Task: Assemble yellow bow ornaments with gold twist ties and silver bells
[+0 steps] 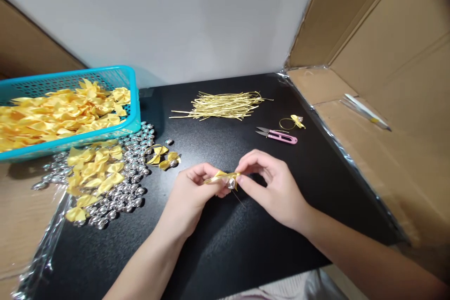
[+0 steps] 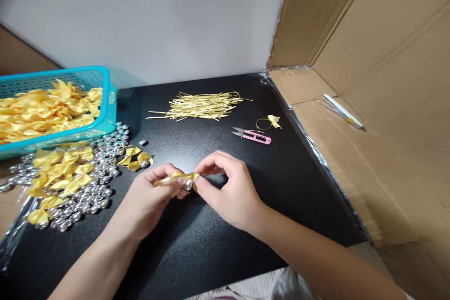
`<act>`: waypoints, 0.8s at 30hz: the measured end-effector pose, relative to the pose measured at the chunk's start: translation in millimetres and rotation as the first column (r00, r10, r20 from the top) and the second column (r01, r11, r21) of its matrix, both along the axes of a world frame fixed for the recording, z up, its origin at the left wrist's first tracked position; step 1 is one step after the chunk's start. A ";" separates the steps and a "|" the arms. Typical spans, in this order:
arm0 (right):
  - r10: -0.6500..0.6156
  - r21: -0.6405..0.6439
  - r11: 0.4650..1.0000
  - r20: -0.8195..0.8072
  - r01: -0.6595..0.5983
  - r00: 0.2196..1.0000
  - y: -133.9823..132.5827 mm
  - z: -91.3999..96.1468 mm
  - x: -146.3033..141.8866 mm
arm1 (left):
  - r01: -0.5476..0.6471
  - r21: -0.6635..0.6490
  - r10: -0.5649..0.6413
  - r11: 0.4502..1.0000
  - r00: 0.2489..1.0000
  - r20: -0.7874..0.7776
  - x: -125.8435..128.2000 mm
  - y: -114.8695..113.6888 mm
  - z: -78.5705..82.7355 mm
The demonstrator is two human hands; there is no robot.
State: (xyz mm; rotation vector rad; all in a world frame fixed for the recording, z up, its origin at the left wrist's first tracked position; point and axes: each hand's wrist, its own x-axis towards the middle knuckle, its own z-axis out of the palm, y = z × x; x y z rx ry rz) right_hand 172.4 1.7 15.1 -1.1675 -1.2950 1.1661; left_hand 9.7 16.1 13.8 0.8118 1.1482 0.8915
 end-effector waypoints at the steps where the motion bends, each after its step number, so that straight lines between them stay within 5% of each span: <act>1: -0.023 0.101 0.995 0.079 0.015 0.997 -0.2 1.4 1.2 | -0.002 -0.020 0.002 1.000 1.000 0.007 0.0 0.6 -0.5; 4: -0.062 0.262 0.965 0.207 0.005 0.976 -1.2 3.8 2.6 | -0.014 -0.046 0.015 0.999 1.000 0.023 0.3 1.8 -1.4; 8: -0.034 0.228 0.974 0.215 -0.016 0.976 -4.7 2.4 -1.3 | -0.060 0.003 0.060 0.998 0.998 0.001 0.7 1.3 -3.7; 15: -0.093 -0.133 0.987 -0.054 0.085 0.994 -8.5 -1.1 -8.5 | -0.127 0.268 0.142 0.955 0.989 -0.036 4.4 -5.3 -5.7; 19: -0.134 -0.439 0.895 -0.433 -0.079 0.891 -9.0 -3.3 -11.0 | -0.120 0.440 0.163 0.890 0.985 -0.061 7.2 -11.4 -4.2; 24: -0.208 -0.547 0.798 -0.644 -0.254 0.736 -8.7 -4.4 -12.6 | -0.158 0.423 0.168 0.892 0.986 0.015 9.6 -10.1 -8.9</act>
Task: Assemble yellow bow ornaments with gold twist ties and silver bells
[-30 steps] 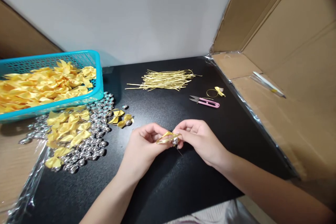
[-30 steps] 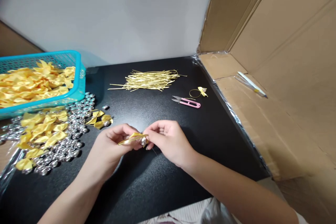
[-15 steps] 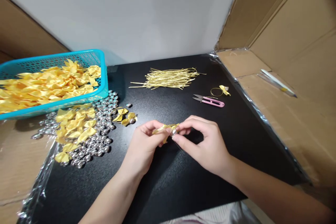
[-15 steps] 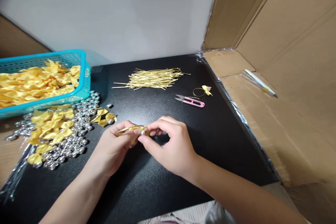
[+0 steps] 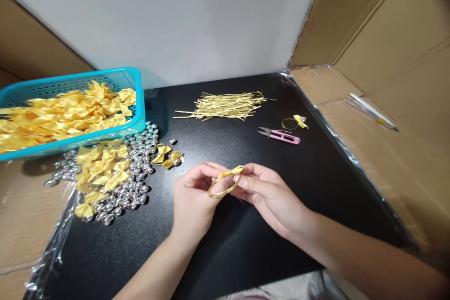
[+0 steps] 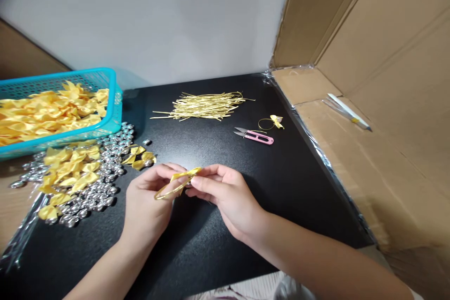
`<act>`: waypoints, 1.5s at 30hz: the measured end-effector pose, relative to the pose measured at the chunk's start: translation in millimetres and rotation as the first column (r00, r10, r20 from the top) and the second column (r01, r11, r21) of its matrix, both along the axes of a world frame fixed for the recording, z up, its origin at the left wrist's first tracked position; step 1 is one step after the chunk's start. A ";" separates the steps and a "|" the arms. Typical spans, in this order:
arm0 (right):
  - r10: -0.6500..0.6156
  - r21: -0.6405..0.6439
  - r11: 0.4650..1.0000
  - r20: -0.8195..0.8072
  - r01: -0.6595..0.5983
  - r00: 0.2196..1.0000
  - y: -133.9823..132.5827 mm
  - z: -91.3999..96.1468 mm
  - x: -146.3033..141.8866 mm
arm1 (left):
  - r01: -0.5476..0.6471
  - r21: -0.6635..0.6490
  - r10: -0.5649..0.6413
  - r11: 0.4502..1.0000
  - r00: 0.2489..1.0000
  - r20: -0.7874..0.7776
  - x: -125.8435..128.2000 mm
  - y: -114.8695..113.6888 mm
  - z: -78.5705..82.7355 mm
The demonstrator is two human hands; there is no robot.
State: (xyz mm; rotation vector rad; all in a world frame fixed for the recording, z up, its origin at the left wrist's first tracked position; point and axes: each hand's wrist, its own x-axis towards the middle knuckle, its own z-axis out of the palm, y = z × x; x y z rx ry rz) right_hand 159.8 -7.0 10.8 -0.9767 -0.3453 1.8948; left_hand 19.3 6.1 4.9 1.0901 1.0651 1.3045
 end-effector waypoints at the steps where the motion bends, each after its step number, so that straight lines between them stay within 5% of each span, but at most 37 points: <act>1: 0.004 -0.018 1.000 -0.024 -0.005 1.000 0.3 -0.1 -0.1 | 0.005 -0.034 -0.004 0.999 0.999 0.034 0.6 1.0 -1.2; 6: -0.006 -0.011 1.000 0.065 0.007 0.998 2.3 -1.6 -0.5 | 0.037 -0.313 0.012 0.949 0.988 0.154 5.4 3.4 -3.2; 11: -0.049 0.204 0.978 0.391 -0.035 0.919 2.0 -4.8 0.1 | 0.009 -0.469 0.052 0.883 0.992 0.117 8.5 4.8 -1.3; 16: -0.338 0.546 0.824 0.690 -0.153 0.641 0.8 -3.3 3.0 | -0.011 -0.473 0.066 0.881 0.993 0.099 7.4 6.0 0.3; 21: -0.438 0.659 0.714 0.685 -0.236 0.582 1.5 -0.5 5.7 | 0.029 -0.487 0.040 0.873 0.991 0.130 6.0 6.4 1.0; 45: -0.378 0.583 0.752 0.765 -0.309 0.522 6.0 -5.8 8.4 | 0.047 -0.422 -0.016 0.905 0.997 0.075 3.1 6.4 0.9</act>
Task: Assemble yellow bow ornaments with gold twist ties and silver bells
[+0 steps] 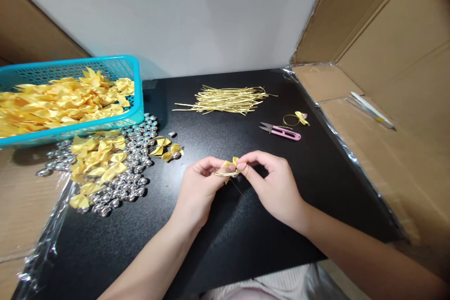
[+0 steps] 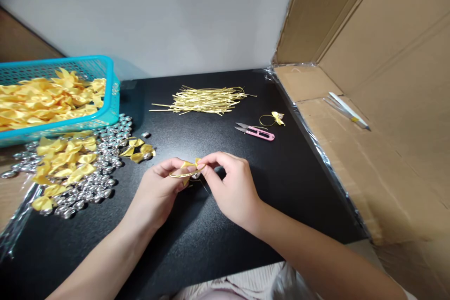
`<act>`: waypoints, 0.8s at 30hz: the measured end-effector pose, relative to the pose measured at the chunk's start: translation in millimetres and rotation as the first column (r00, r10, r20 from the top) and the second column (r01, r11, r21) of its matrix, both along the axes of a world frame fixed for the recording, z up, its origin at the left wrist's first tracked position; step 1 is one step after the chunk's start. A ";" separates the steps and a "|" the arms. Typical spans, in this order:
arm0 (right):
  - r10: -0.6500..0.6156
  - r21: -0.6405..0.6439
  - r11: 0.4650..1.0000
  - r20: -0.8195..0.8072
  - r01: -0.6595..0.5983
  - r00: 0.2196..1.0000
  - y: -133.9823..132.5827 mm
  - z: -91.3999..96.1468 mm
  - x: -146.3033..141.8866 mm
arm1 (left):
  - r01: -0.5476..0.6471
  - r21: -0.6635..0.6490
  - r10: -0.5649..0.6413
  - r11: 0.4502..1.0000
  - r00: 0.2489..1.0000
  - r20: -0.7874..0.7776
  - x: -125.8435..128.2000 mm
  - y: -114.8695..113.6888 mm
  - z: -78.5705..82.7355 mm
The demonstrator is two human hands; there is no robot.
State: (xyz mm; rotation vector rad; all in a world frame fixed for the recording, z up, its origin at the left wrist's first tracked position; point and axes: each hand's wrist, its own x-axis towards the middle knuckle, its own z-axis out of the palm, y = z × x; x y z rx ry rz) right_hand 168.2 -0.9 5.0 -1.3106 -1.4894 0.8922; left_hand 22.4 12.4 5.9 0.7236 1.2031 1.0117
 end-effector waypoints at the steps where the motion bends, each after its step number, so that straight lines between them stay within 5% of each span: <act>1: 0.001 -0.002 1.000 0.002 -0.001 1.000 0.0 -1.0 -0.4 | -0.008 0.008 0.008 1.000 1.000 -0.007 0.1 -0.2 -0.2; 11: 0.023 0.017 1.000 0.014 -0.023 1.000 -0.5 -5.6 -0.7 | -0.034 0.054 0.038 0.998 0.997 -0.062 2.5 -0.9 1.0; 24: 0.067 0.124 0.989 0.084 -0.078 0.994 0.7 -1.1 3.0 | -0.028 -0.082 0.033 0.996 0.997 0.067 -3.8 5.0 2.5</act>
